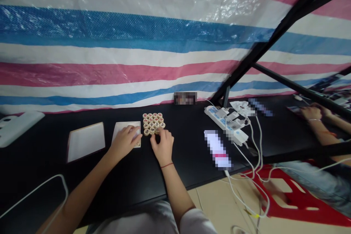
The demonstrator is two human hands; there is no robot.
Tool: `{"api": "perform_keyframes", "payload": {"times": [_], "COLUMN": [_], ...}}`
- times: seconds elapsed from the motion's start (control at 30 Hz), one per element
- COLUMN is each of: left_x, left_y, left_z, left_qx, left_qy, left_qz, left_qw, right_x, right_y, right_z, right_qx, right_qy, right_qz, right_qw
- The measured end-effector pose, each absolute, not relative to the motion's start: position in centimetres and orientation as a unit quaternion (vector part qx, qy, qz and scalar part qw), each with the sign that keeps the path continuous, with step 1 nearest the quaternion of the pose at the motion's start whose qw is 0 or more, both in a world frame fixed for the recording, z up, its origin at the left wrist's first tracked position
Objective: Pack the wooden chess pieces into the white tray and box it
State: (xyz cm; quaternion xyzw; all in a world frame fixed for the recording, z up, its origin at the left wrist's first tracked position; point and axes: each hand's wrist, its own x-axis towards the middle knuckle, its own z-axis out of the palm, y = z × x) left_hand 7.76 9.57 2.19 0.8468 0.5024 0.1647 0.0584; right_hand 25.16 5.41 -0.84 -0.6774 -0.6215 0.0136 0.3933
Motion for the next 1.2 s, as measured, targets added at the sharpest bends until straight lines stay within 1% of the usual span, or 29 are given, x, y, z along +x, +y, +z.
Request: {"api": "perform_keyframes", "payload": {"times": [0.07,0.13,0.2,0.27,0.4,0.53,0.63,0.73,1.0,1.13,1.2], "left_x": [6.6,6.0,5.9,6.0,6.2,6.0,6.0,6.2,7.1,7.0,6.9], "left_y": [9.4,9.1,8.9,8.6,8.3,8.0,7.8,7.8,7.1,7.1,7.3], "left_z": [1.9,1.6,1.6,1.6,1.8,1.7,1.7,1.8,2.1,2.0,1.6], "left_qx": [0.853,0.861,0.866,0.868,0.868,0.855,0.84,0.827,0.751,0.686,0.649], "left_qy": [0.494,0.484,0.476,0.472,0.465,0.477,0.488,0.475,0.467,0.489,0.489], "left_qz": [0.15,0.126,0.109,0.102,0.101,0.13,0.149,0.195,0.352,0.412,0.439], "left_qw": [0.075,0.092,0.107,0.119,0.141,0.155,0.185,0.228,0.307,0.348,0.383], "right_x": [24.1,23.2,22.6,22.4,22.6,22.6,22.6,22.7,22.9,24.7,26.2], "right_y": [4.9,4.5,4.3,4.4,4.6,4.6,4.7,4.7,4.5,4.9,5.2], "right_z": [-0.3,0.0,0.0,-0.1,-0.4,-0.5,-0.6,-0.5,0.0,0.0,-0.6], "right_qx": [-0.626,-0.584,-0.563,-0.555,-0.555,-0.558,-0.558,-0.554,-0.535,-0.597,-0.65], "right_qy": [-0.681,-0.733,-0.762,-0.775,-0.775,-0.77,-0.768,-0.76,-0.727,-0.639,-0.576], "right_qz": [0.054,0.097,0.115,0.117,0.129,0.138,0.145,0.151,0.122,0.054,0.015], "right_qw": [0.376,0.335,0.298,0.279,0.274,0.276,0.28,0.304,0.414,0.482,0.495]}}
